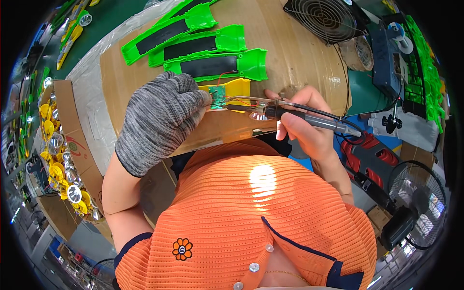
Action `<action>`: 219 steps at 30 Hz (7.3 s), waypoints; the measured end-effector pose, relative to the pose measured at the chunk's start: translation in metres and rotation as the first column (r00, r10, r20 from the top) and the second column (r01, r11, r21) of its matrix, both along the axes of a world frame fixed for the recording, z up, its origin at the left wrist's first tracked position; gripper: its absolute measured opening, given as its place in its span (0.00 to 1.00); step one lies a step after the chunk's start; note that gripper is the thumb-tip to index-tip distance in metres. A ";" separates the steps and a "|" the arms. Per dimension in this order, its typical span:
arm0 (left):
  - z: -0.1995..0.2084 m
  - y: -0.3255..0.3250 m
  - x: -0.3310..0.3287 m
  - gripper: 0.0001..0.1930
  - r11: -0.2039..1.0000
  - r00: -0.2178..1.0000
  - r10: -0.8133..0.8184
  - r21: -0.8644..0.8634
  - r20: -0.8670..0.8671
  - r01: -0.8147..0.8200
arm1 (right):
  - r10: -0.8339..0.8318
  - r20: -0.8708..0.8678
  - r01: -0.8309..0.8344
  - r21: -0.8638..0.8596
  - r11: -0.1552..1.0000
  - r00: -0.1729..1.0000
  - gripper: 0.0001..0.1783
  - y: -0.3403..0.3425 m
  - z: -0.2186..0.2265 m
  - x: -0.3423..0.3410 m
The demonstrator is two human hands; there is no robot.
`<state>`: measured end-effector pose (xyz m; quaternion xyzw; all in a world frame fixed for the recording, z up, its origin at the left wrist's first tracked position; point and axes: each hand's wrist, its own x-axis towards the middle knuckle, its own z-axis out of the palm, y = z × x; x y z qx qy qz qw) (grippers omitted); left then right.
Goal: Soldering wires and small components onto circuit boards for portable lights on an assembly line.
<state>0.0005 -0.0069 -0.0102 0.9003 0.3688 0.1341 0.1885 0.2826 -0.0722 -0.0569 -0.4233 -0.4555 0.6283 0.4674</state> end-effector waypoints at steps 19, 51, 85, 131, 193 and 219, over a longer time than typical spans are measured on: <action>0.001 -0.001 0.001 0.09 1.000 0.999 0.008 0.007 0.033 -0.008 | 0.038 0.032 -0.040 0.053 0.998 0.999 0.08 0.002 0.001 0.001; -0.018 -0.009 -0.020 0.31 0.998 0.994 -0.061 -0.010 0.087 0.062 | -0.370 -0.480 0.445 0.048 0.894 0.795 0.06 0.035 -0.011 0.024; -0.061 0.413 -0.254 0.24 0.578 0.586 0.807 0.309 -0.074 -0.756 | -0.450 -0.419 0.492 -0.008 0.871 0.789 0.05 0.038 -0.013 0.027; -0.025 -0.037 -0.010 0.10 0.945 0.846 0.324 -0.185 0.423 -0.269 | -0.045 -0.214 0.056 0.044 0.997 0.976 0.10 -0.001 0.010 -0.005; -0.011 -0.019 -0.001 0.09 0.974 0.956 0.208 -0.133 0.207 -0.183 | -0.150 -0.353 0.138 -0.059 0.989 0.924 0.06 0.015 0.004 0.008; -0.027 -0.009 0.010 0.05 0.661 0.571 0.749 -0.337 0.336 -0.670 | -0.170 -0.354 0.175 -0.018 0.984 0.920 0.08 0.057 -0.003 -0.014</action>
